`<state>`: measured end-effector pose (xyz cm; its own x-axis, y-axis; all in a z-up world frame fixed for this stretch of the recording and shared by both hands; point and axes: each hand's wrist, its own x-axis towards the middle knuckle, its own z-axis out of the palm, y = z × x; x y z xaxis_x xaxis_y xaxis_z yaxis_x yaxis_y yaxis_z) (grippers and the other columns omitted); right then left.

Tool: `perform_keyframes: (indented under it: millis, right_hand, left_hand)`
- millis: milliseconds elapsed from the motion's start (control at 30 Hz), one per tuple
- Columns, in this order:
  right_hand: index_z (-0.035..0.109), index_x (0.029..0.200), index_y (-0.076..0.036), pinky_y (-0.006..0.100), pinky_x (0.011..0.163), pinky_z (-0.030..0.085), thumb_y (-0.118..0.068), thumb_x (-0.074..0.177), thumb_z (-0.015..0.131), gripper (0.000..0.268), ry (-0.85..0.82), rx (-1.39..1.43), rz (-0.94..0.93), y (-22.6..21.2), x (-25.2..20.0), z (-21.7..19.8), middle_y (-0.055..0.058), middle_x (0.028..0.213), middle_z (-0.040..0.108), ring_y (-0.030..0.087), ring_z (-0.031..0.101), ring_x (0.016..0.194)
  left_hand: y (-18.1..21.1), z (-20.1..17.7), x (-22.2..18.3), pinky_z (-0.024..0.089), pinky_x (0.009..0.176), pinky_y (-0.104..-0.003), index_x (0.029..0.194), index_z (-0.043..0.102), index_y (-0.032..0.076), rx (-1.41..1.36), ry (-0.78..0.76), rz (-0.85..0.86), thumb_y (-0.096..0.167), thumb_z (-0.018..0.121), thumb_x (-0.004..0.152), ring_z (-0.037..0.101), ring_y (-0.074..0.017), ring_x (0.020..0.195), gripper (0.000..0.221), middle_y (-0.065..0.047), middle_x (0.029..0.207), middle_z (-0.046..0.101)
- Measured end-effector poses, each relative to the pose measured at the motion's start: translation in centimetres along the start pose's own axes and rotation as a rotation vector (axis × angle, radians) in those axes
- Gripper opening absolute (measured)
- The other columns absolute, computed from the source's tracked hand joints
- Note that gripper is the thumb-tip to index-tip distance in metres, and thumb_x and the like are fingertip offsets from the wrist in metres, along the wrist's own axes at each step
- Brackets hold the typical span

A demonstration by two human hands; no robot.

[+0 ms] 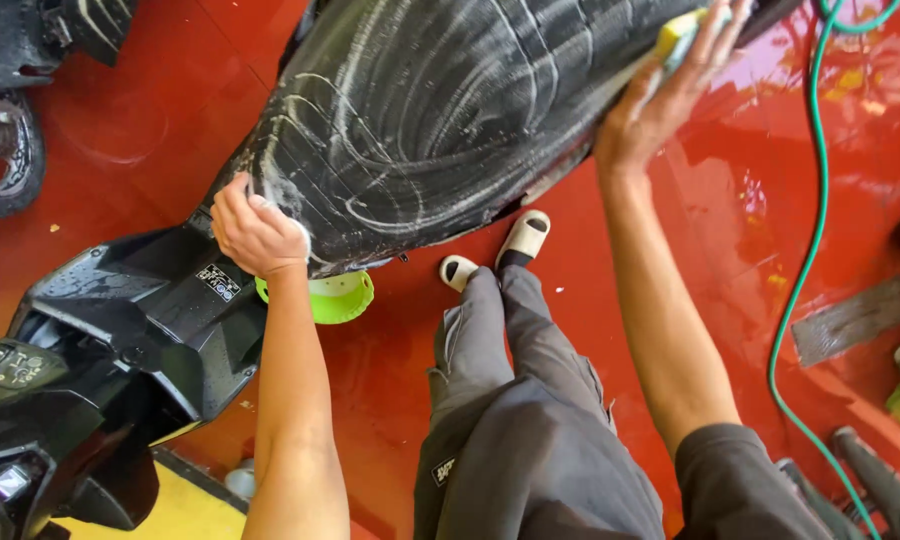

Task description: The person scrubs the seat of a black motorcycle using a sponge and soapy water from a green bucket. They repeatedly dip the sponge into the bucket and wipe the seat surface, creating a soapy lather.

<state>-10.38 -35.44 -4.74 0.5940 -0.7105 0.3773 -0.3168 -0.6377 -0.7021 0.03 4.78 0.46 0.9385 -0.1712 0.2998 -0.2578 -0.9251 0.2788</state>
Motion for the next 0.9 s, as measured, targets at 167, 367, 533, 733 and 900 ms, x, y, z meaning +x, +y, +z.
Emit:
perform_keyframes:
  millis: [167, 367, 533, 733, 900]
  right_hand:
    - [0.019, 0.168, -0.021, 0.051, 0.13, 0.004, 0.002, 0.108, 0.049, 0.071, -0.09, 0.244, 0.035, -4.2, -10.4, 1.3, 0.006, 0.172, 0.018, 0.033, 0.014, 0.157]
    - [0.032, 0.16, 0.0, 0.059, 0.116, 0.036, 0.012, 0.082, 0.064, 0.085, -0.541, 0.172, 0.002, -4.5, -23.0, -0.6, 0.032, 0.16, 0.034, 0.056, 0.035, 0.141]
    - [0.043, 0.14, -0.003, 0.041, 0.108, 0.039, -0.012, 0.105, 0.053, 0.038, 0.291, 0.541, 0.645, -3.8, -11.1, -1.4, 0.016, 0.143, 0.039, 0.029, 0.046, 0.129]
    - [0.009, 0.166, -0.003, 0.047, 0.133, 0.012, 0.002, 0.112, 0.044, 0.064, 0.015, -0.017, 0.208, -4.0, -13.7, 3.0, 0.018, 0.172, -0.001, 0.035, 0.009, 0.16]
    - [0.048, 0.148, 0.007, 0.056, 0.126, 0.021, 0.023, 0.082, 0.05, 0.068, -0.384, -0.079, -0.067, -8.6, -25.2, 0.9, 0.037, 0.158, 0.03, 0.053, 0.025, 0.148]
  left_hand:
    - [-1.7, 1.7, 0.0, 0.051, 0.076, -0.044, 0.11, 0.067, 0.007, -0.06, 0.144, 0.081, 0.03, 0.03, 0.107, 0.065, -0.036, 0.08, 0.043, -0.01, 0.091, 0.062]
    - [-1.9, 2.0, -0.1, 0.052, 0.076, -0.044, 0.109, 0.068, 0.008, -0.053, 0.145, 0.042, 0.03, 0.033, 0.105, 0.067, -0.0362, 0.081, 0.041, -0.01, 0.09, 0.064]
    - [-1.5, 2.1, 0.3, 0.052, 0.075, -0.043, 0.106, 0.068, 0.009, -0.057, 0.186, 0.061, 0.029, 0.032, 0.106, 0.066, -0.0363, 0.079, 0.041, -0.01, 0.088, 0.061]
    - [-1.4, 2.0, -0.2, 0.051, 0.075, -0.045, 0.106, 0.068, 0.008, -0.079, 0.187, 0.034, 0.03, 0.033, 0.106, 0.065, -0.0377, 0.079, 0.041, -0.01, 0.088, 0.061]
    - [-1.5, 1.9, -0.1, 0.052, 0.075, -0.045, 0.107, 0.067, 0.009, -0.059, 0.143, 0.034, 0.03, 0.031, 0.106, 0.065, -0.0366, 0.08, 0.042, -0.009, 0.089, 0.06]
